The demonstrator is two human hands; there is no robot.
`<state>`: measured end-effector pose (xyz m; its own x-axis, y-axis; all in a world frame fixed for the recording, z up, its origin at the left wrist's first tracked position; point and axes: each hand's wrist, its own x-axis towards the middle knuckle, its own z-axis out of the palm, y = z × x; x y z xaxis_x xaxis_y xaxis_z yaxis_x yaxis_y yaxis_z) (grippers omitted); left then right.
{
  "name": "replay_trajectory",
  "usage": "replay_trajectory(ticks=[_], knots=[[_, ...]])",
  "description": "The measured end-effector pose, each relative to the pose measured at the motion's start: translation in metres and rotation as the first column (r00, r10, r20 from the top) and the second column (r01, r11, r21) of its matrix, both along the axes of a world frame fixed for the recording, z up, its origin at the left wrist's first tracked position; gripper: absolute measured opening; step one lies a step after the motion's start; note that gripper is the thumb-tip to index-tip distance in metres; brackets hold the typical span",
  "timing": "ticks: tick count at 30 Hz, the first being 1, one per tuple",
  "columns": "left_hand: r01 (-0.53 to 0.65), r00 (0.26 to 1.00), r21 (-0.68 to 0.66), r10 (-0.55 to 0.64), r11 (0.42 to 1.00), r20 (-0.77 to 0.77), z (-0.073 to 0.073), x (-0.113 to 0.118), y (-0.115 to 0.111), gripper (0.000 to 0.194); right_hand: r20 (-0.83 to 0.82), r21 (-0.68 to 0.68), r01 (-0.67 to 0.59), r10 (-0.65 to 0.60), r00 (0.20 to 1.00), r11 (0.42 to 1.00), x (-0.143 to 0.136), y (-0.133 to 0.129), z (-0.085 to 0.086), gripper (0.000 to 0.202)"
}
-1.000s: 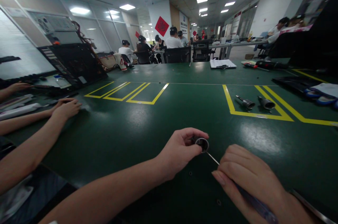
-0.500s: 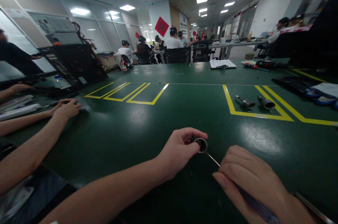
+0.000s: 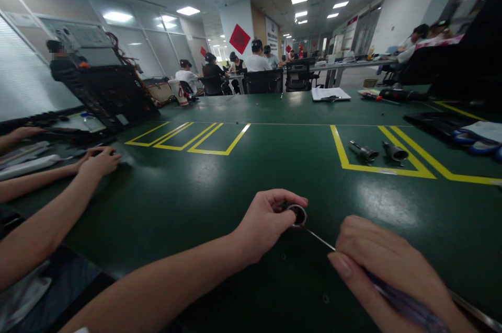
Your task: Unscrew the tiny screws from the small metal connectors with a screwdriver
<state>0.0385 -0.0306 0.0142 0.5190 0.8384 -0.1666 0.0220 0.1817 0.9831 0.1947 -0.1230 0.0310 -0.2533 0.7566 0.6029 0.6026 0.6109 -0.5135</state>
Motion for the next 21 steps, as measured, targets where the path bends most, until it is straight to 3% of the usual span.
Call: replay_trajectory(ticks=[3, 6, 8, 10, 14, 21], knots=[[-0.027, 1.000, -0.001, 0.027, 1.000, -0.005, 0.000, 0.000, 0.001, 0.013, -0.130, -0.297, -0.023, -0.017, 0.991, 0.955, 0.009, 0.003, 0.004, 0.040], [-0.046, 0.999, -0.031, 0.046, 0.998, 0.001, 0.004, 0.001, 0.000, 0.013, -0.211, -0.607, -0.140, 0.012, 0.978, 0.782, 0.014, 0.008, 0.002, 0.045], [-0.040, 0.999, -0.054, 0.041, 0.998, 0.023, 0.006, 0.000, 0.000, 0.015, -0.240, -0.698, -0.184, 0.016, 0.971, 0.692, 0.014, 0.010, 0.000, 0.044], [-0.025, 0.998, -0.077, 0.029, 0.997, 0.050, 0.007, -0.001, 0.000, 0.019, -0.236, -0.731, -0.209, 0.047, 0.971, 0.649, 0.012, 0.012, -0.001, 0.044], [0.017, 0.996, -0.115, -0.007, 0.993, 0.085, 0.006, -0.004, 0.002, 0.023, -0.194, -0.712, -0.214, 0.105, 0.975, 0.669, 0.009, 0.014, -0.001, 0.046], [0.037, 0.996, -0.128, -0.027, 0.991, 0.084, 0.005, -0.004, 0.002, 0.023, -0.085, -0.520, -0.161, 0.137, 0.987, 0.839, 0.009, 0.011, -0.007, 0.045]])
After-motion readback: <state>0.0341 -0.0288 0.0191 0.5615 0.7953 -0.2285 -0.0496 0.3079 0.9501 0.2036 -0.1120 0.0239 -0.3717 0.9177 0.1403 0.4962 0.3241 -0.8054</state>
